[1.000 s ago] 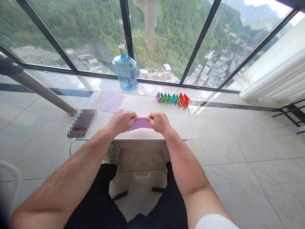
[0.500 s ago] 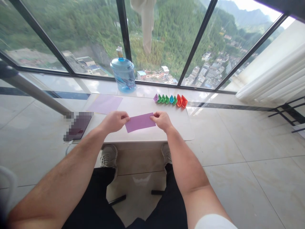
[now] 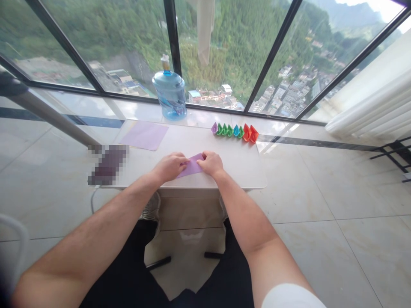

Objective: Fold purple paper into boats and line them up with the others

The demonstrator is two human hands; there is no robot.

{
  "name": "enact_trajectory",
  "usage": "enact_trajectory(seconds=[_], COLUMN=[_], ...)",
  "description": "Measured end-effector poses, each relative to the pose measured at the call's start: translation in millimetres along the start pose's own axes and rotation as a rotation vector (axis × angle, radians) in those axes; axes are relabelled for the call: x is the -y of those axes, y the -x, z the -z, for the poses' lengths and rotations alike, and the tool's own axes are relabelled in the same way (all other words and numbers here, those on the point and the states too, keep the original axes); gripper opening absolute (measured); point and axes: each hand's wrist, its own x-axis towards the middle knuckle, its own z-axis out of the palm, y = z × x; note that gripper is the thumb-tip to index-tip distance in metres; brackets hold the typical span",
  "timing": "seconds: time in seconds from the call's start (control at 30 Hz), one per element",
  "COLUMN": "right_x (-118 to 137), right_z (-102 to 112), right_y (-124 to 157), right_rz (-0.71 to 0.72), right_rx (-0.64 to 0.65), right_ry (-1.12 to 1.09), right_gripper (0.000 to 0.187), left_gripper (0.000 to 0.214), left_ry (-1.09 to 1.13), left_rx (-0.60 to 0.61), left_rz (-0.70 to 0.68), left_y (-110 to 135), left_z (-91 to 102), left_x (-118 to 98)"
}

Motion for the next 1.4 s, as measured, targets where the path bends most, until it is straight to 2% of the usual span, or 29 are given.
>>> enact_trajectory(seconds=[0.2,0.47,0.8,1.0,1.17,1.27,1.4], right_x=[0,-12,-23,-22,-19,-19,-21], right_z=[-4,-11,-7,-3,0,0,-2], right_y=[3,15,21,25,27,27,26], right_rz=[0.119,0.334,0.579,0.657,0.654,0.659,0.678], right_rx=[-0.057,-0.078,-0.032,0.021,0.070,0.078,0.069], right_ry=[0.111,0.148,0.337,0.396,0.400,0.399,0.402], right_gripper=[0.013,0.029,0.032,0.037,0.038,0.037,0.035], left_gripper=[0.034,0.040,0.034,0.035,0.036,0.042,0.038], left_ry=[-0.030,-0.006,0.011,-0.006,-0.017,-0.015,-0.027], left_rx=[-0.029,-0.022,-0.045,-0.025,-0.021,-0.038,-0.050], left_rz=[-0.070,-0.019,0.034,0.028,0.002,-0.018,-0.031], left_y=[1,0,0,0,2,3,4], left_z=[-5.8,-6.8,-6.8,-4.4,-3.5,-5.6,-7.1], left_x=[-4,-4,-5,-8,-6,-5,-6])
